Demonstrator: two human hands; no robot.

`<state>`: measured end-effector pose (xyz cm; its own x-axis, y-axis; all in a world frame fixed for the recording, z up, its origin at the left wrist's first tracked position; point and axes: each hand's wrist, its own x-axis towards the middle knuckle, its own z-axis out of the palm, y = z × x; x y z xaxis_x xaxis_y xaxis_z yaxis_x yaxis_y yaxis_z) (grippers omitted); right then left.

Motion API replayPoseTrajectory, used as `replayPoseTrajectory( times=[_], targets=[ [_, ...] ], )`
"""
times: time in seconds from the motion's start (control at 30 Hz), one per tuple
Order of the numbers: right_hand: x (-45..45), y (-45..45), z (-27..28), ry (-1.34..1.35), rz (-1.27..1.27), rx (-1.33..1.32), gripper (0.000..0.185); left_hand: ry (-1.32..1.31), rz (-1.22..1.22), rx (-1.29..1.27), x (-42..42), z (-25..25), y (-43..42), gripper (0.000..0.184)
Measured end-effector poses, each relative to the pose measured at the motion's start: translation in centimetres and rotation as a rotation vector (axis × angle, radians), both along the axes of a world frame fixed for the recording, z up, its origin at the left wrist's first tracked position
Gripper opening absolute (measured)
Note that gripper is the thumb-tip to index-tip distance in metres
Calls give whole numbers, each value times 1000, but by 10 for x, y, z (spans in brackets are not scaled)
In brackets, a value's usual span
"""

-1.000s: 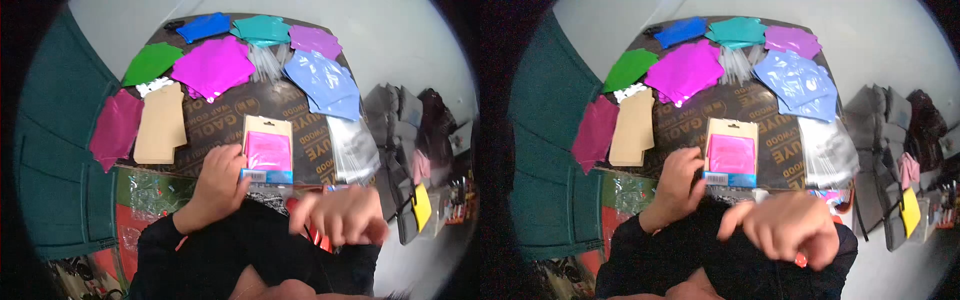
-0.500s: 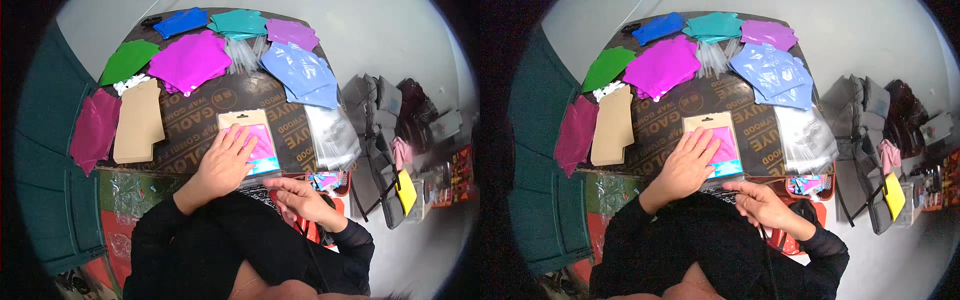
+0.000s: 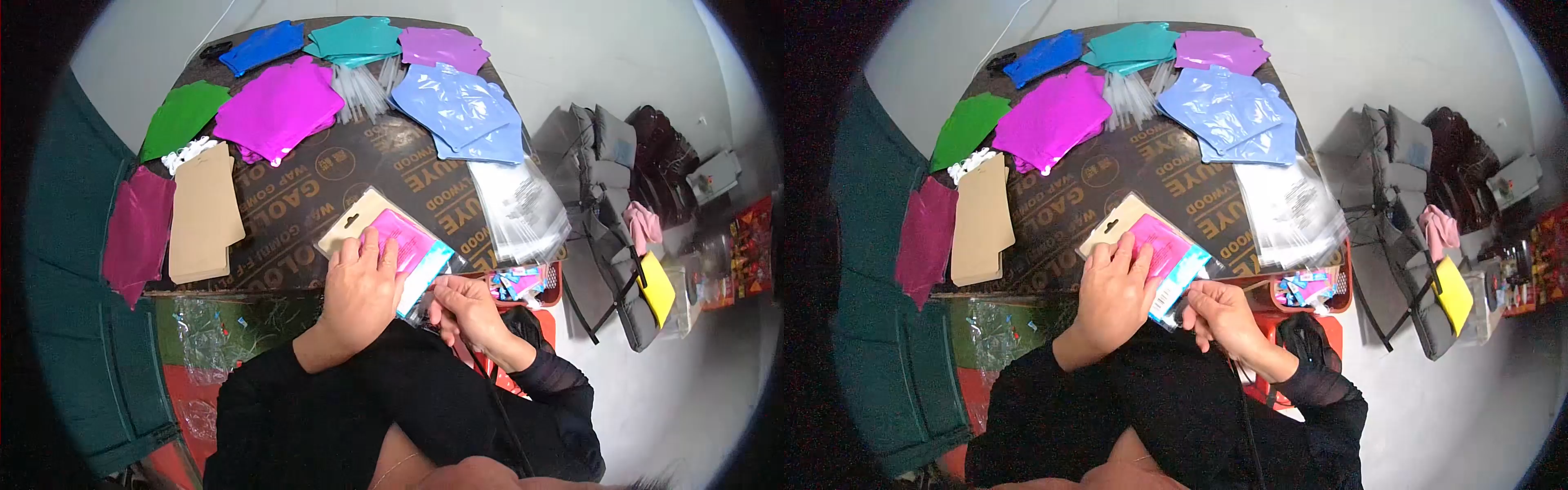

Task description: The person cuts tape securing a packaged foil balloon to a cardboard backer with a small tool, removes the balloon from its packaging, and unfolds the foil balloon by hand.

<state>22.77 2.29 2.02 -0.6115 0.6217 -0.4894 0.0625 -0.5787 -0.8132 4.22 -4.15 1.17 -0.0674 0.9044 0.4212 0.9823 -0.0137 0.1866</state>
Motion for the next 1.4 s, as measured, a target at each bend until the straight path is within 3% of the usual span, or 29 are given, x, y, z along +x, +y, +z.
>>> replayPoseTrajectory(
  times=[0.3,0.53,0.6,0.63,0.77,0.97,1.1,1.4],
  targets=[
    [-12,4,2,-97,-132,71,20,-72,-99,91,-8,-5,-5,38],
    [-16,17,9,-40,-145,184,14,-398,-249,268,-47,0,2,26],
    [-16,21,12,21,-142,220,12,-310,130,542,-61,12,10,19],
    [-18,22,14,24,-133,225,12,-306,138,550,-67,16,10,19],
    [-28,26,25,57,-53,400,7,-1278,54,-38,-84,36,7,14],
    [-35,42,47,100,-34,407,7,-1228,-42,127,-85,40,20,19],
    [-34,57,38,122,-4,434,9,-1394,-158,126,-95,43,27,22],
    [-35,68,29,186,0,247,13,-1426,-156,27,-102,52,40,24]
  ],
)
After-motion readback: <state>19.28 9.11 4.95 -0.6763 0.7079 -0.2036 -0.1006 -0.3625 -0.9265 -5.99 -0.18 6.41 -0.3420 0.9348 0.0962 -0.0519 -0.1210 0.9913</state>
